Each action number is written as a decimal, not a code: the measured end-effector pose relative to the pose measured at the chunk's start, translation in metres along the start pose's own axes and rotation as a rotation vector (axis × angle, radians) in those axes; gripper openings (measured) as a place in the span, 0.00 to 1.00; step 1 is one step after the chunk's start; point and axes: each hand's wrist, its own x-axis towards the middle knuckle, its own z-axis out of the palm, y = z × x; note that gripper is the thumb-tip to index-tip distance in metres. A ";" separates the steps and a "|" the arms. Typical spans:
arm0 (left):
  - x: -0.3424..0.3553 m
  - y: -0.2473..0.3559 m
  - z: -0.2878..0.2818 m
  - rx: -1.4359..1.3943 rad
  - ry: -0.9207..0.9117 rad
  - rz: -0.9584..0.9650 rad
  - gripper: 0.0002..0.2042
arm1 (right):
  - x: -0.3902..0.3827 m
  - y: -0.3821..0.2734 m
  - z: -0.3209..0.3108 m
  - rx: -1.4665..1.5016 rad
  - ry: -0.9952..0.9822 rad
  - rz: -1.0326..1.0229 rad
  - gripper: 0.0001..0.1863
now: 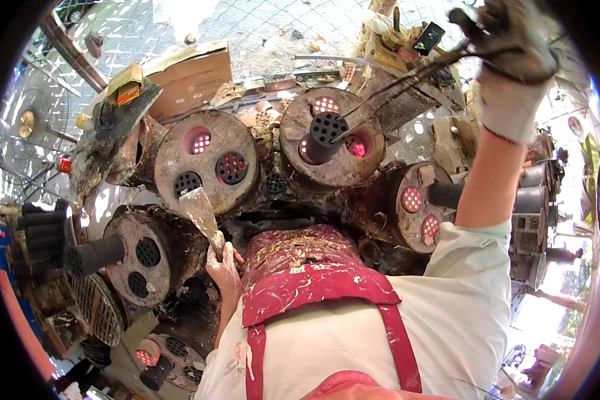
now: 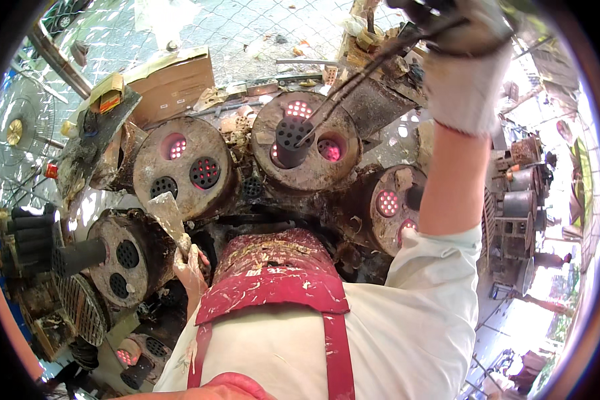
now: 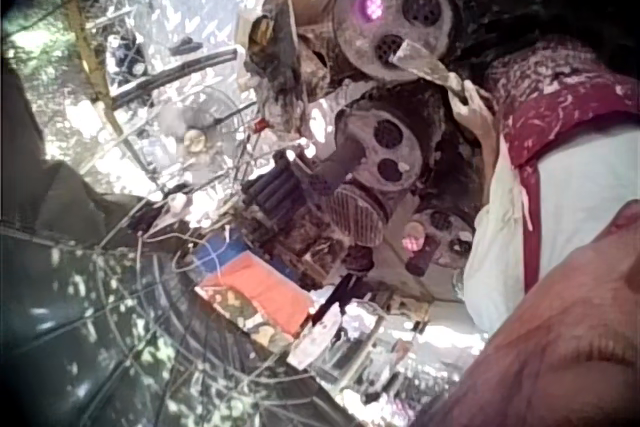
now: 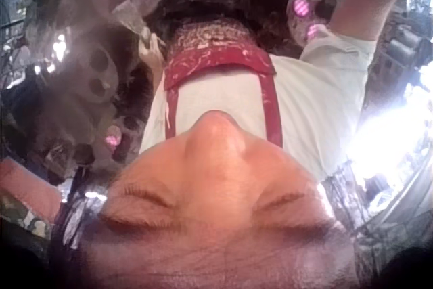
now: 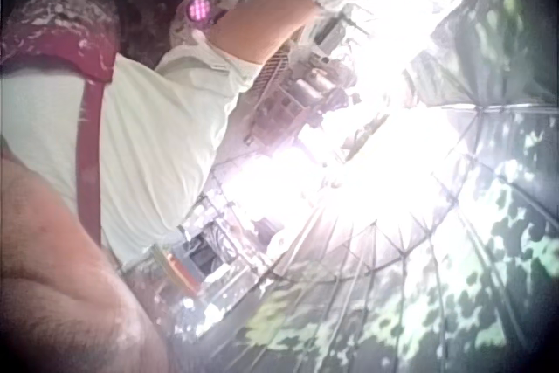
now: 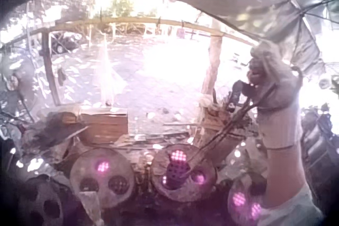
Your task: The person tends a multi-chamber kiln by using tongs to lift and reposition cylindrical ceramic molds over glowing embers. They also use a flat metal scraper to adjust the embers and clear debris from the kiln surface. The person wears gloves and an apron while working in an outdoor workshop.
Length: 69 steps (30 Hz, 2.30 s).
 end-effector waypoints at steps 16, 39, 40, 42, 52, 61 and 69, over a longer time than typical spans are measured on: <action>0.075 0.025 -0.113 -0.058 0.083 0.005 0.10 | -0.056 0.044 0.234 0.272 -0.122 -0.112 0.17; 0.105 0.015 -0.177 -0.074 0.203 -0.062 0.14 | -0.132 0.231 0.391 0.426 0.099 0.279 0.16; 0.107 0.013 -0.172 -0.050 0.194 -0.054 0.14 | -0.128 0.225 0.395 0.481 0.147 0.267 0.16; 0.106 0.023 -0.153 0.020 0.159 -0.075 0.13 | -0.120 0.222 0.367 0.517 0.152 0.237 0.13; 0.077 0.009 -0.009 0.118 -0.112 -0.021 0.13 | -0.105 0.003 0.058 0.288 0.074 -0.168 0.39; 0.010 0.000 0.114 0.338 -0.136 -0.104 0.10 | -0.156 0.104 -0.121 0.029 0.324 -0.072 0.34; -0.031 -0.019 0.140 0.322 -0.042 -0.040 0.04 | -0.175 0.173 -0.175 0.143 0.381 0.029 0.30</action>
